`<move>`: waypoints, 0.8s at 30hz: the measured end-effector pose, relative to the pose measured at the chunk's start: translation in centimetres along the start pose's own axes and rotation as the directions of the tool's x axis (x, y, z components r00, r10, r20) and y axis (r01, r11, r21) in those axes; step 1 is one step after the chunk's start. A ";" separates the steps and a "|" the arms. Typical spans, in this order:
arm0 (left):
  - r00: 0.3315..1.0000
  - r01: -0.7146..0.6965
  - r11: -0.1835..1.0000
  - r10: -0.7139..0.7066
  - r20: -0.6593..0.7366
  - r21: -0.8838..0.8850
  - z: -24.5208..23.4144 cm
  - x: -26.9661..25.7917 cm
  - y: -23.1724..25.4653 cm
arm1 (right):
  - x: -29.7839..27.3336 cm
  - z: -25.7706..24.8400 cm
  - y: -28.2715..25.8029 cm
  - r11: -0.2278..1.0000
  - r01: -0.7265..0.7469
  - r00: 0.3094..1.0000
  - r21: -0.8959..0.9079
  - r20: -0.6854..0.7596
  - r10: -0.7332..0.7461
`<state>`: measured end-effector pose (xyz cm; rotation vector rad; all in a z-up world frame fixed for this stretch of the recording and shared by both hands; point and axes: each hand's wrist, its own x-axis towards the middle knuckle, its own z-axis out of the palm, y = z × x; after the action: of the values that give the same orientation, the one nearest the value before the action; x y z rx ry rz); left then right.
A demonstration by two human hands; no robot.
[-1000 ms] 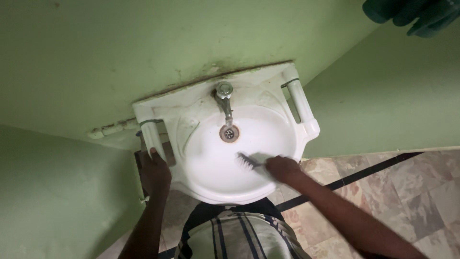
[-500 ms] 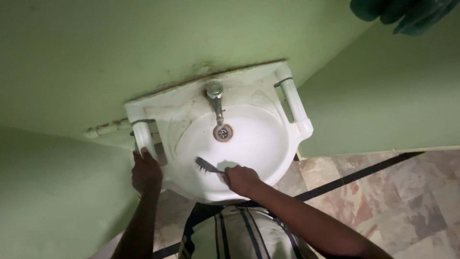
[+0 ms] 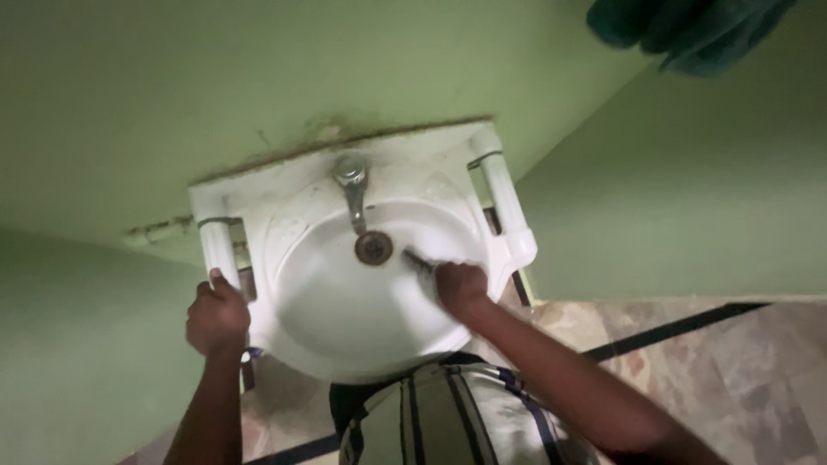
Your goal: The person scrubs a white wall-mounted sink with a brush, focusing on the basin, drain, and faucet area. The person repeatedly brushes the sink surfaces while holding the sink handles for stability.
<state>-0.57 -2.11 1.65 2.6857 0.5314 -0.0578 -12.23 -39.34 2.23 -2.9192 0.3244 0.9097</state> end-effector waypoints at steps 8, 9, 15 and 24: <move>1.000 0.013 0.998 -0.014 0.012 0.062 0.1 -0.1 0.1 | -0.6 2.2 -1.2 0.933 0.359 0.924 0.032 0.126 -0.360; 0.999 0.024 0.998 -0.025 0.020 0.066 0.1 -0.1 -0.1 | -0.4 1.4 0.2 0.963 0.269 0.953 0.030 0.136 -0.270; 0.999 0.043 0.997 -0.044 0.022 0.064 0.2 -0.1 0.3 | -0.2 -6.1 7.9 0.998 -0.040 0.980 -0.056 -0.195 0.029; 0.997 0.081 0.996 -0.081 0.016 0.022 0.0 -0.5 0.8 | -3.1 -7.0 4.2 0.944 0.140 0.821 0.298 -0.568 0.057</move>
<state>-0.79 -2.95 2.02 2.6815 0.6375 -0.1100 -11.77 -43.77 9.80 -2.7853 0.3906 -0.0662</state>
